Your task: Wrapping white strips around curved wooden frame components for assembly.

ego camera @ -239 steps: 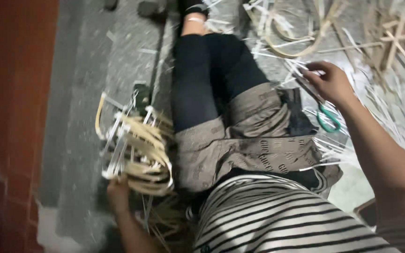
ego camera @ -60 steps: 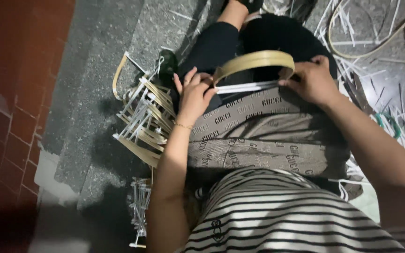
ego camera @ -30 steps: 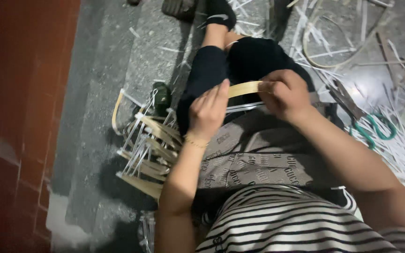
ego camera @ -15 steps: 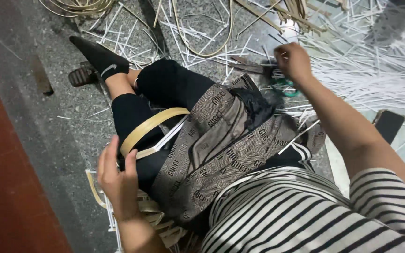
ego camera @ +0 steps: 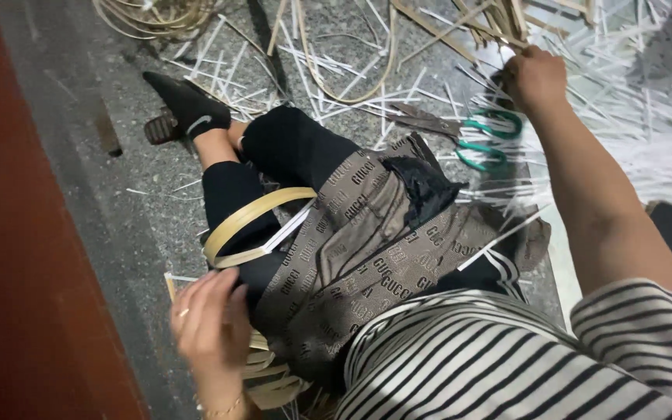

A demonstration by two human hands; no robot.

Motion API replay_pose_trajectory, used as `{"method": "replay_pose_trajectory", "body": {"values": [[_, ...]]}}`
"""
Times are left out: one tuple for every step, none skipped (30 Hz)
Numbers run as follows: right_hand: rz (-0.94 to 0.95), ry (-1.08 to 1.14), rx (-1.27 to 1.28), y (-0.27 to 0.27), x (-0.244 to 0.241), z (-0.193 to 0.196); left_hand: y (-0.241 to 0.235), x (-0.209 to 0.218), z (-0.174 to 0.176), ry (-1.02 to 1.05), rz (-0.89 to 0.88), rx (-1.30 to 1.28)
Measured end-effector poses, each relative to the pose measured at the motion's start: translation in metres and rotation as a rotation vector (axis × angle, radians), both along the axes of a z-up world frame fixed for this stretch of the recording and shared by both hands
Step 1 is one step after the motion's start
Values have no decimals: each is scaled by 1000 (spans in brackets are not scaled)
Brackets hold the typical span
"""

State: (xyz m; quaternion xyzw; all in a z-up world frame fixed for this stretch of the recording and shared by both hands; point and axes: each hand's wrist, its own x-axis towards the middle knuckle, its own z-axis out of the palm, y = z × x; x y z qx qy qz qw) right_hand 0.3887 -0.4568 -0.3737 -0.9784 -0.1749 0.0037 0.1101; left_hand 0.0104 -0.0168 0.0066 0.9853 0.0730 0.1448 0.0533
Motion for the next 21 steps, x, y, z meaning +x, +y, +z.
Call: {"method": "replay_pose_trajectory", "body": {"values": [[14, -9, 10, -5, -3, 2, -1, 4, -10, -9, 14, 10], [75, -43, -21, -5, -4, 3, -1, 6, -20, -24, -86, -50], [135, -78, -52, -5, -5, 3, 0, 7, -29, -38, -186, -109], [155, -91, -39, -8, -4, 1, -8, 15, -23, -50, -166, -95], [191, -137, -51, -10, -2, -2, -15, 24, -17, 42, -132, -82], [225, -178, -70, -18, -4, -4, -23, 31, -11, 138, -98, -79], [243, -186, -64, -12, -7, 4, -30, 31, -11, 131, -79, -75], [222, -173, -30, -10, -11, 12, -35, 33, -12, 82, -139, -128], [201, -160, 4, -8, -14, 19, -42, 37, -14, 33, -199, -181], [198, -166, 8, 2, -16, 20, -45, 38, -18, 29, -202, -175], [143, -109, 115, 11, -18, 20, -49, 40, -23, 14, -215, -244], [81, -44, 215, 14, -25, 20, -54, 41, -30, 8, -235, -322], [70, -44, 211, 40, -41, 48, -60, 47, -39, 11, -245, -326], [146, 189, 141, 60, -66, 76, -70, 50, -47, 51, -192, -524], [219, 424, 73, 80, -88, 104, -81, 53, -56, 95, -134, -720], [193, 437, 72, 89, -121, 137, -95, 61, -59, 115, -153, -729], [496, 294, 242, 100, -152, 171, -111, 68, -61, 36, -270, -407], [795, 124, 410, 114, -176, 207, -126, 77, -64, -60, -385, -81], [772, 122, 406, 113, -181, 210, -131, 74, -79, -59, -408, -87], [791, 137, 442, 113, -187, 213, -136, 69, -94, 91, -404, -136], [810, 151, 479, 113, -193, 216, -141, 65, -109, 243, -400, -183]]}}
